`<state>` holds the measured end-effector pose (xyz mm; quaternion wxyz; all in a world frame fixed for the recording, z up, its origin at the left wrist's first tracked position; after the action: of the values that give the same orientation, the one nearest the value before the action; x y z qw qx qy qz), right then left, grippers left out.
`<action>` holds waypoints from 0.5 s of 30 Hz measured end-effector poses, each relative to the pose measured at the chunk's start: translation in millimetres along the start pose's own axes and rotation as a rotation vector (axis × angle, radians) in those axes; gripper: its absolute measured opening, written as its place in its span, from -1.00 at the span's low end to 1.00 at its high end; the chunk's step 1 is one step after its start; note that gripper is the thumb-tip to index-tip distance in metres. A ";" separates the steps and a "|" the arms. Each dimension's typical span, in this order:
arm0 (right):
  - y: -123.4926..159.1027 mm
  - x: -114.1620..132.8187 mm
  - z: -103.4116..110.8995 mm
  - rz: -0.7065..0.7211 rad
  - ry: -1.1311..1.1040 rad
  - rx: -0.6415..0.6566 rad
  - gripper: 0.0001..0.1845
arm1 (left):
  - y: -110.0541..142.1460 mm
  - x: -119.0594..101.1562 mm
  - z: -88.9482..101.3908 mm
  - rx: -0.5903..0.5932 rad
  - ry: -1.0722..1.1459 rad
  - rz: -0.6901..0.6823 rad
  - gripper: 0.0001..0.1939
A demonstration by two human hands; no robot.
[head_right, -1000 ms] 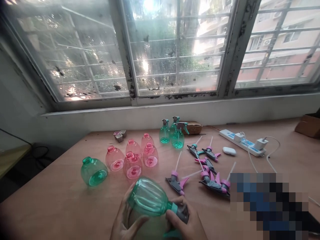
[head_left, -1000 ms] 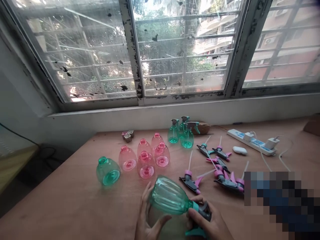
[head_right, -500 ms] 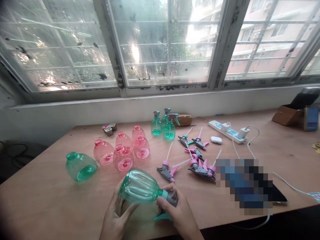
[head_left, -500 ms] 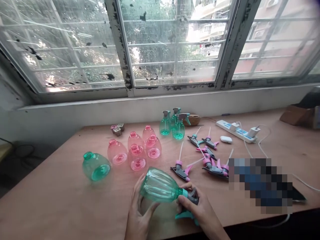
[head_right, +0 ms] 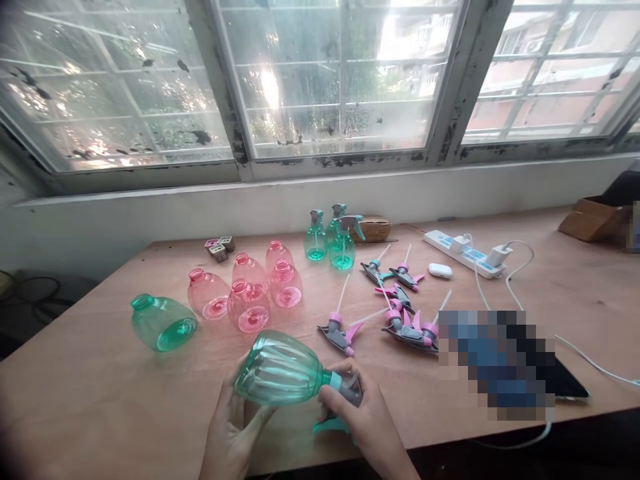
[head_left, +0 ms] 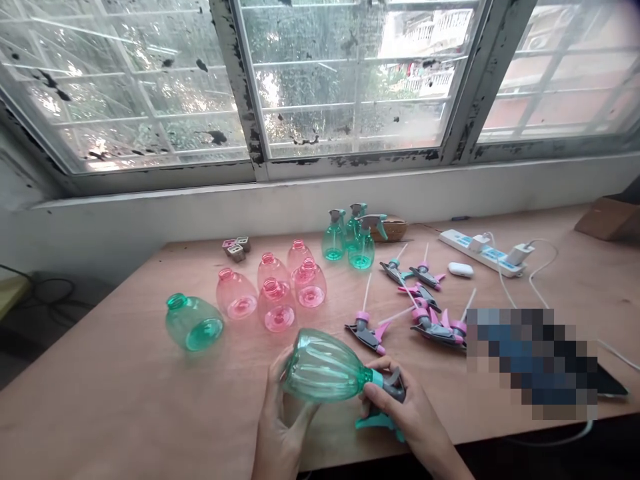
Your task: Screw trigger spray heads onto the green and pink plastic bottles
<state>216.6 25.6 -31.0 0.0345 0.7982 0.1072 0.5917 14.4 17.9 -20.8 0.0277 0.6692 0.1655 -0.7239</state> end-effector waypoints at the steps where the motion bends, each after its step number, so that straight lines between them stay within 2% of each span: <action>1: 0.5 -0.2 -0.2 -0.004 0.007 -0.004 -0.55 | 1.4 -0.6 -0.7 0.002 -0.003 0.010 -0.21; 4: 2.7 0.8 -1.8 -0.011 0.072 -0.007 -0.57 | 2.6 -1.2 -1.9 0.051 0.002 0.026 -0.07; 9: 4.9 5.3 -1.9 -0.015 0.098 -0.032 -0.56 | -3.0 -0.3 0.3 0.119 -0.071 -0.038 -0.22; 12: 4.9 6.6 -1.2 -0.010 0.055 -0.009 -0.57 | -3.4 -3.2 1.0 0.082 -0.139 -0.127 -0.30; 15: 4.9 5.8 -1.3 -0.015 0.042 0.005 -0.60 | -0.9 -2.9 1.2 0.077 -0.190 -0.082 -0.24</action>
<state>217.6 22.0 -24.3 0.0347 0.7849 0.1155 0.6078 13.3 17.8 -17.7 -0.0122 0.5906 0.1615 -0.7905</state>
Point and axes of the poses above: each hand's wrist, its own y-axis away from the middle knuckle, its own z-axis out of the back of the hand, x = y × z, the point moved 2 cm from there along -y, towards the middle knuckle, and after that the axes turned 6 degrees about -z, right-handed, at the moved point
